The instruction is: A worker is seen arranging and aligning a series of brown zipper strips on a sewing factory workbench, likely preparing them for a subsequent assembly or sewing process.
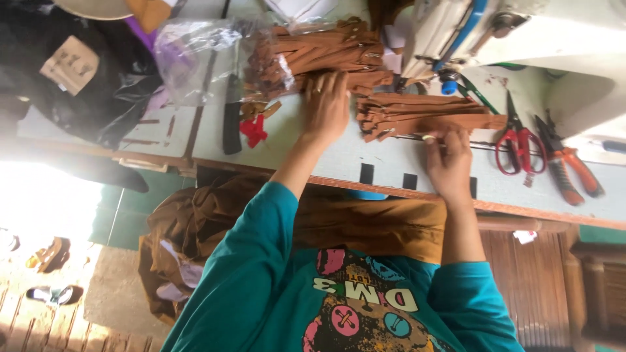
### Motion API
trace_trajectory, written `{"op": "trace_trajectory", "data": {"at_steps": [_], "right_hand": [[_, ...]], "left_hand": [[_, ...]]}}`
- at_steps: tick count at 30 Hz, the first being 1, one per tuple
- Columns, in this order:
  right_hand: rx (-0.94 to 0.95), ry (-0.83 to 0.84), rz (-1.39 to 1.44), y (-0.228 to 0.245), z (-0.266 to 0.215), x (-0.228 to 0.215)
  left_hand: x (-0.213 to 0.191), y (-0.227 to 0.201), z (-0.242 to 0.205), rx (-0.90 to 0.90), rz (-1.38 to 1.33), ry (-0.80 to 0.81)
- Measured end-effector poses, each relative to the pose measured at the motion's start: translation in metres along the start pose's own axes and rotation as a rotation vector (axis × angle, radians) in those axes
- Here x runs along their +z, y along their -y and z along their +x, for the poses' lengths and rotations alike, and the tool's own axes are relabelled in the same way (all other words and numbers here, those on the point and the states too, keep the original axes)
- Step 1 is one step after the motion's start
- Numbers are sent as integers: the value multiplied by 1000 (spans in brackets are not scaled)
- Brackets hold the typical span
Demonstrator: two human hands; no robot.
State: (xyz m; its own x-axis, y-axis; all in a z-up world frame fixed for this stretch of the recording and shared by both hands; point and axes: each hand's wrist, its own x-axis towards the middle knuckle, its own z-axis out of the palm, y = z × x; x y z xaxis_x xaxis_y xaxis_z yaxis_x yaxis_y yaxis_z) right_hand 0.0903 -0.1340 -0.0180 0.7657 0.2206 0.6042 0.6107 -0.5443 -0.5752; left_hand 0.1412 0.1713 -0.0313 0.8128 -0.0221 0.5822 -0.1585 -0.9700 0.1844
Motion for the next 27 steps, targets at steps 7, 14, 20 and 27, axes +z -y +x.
{"op": "trace_trajectory", "data": {"at_steps": [7,14,20,27], "right_hand": [[51,101,26,15,-2,11],[40,194,76,40,12,38],[65,163,145,54,12,39],[132,68,183,52,6,36]], "left_hand": [[5,21,3,21,106,-161],[23,34,-3,141,39,-336],[-14,31,9,154,81,-375],[-4,48,3,207,128,-375]]}}
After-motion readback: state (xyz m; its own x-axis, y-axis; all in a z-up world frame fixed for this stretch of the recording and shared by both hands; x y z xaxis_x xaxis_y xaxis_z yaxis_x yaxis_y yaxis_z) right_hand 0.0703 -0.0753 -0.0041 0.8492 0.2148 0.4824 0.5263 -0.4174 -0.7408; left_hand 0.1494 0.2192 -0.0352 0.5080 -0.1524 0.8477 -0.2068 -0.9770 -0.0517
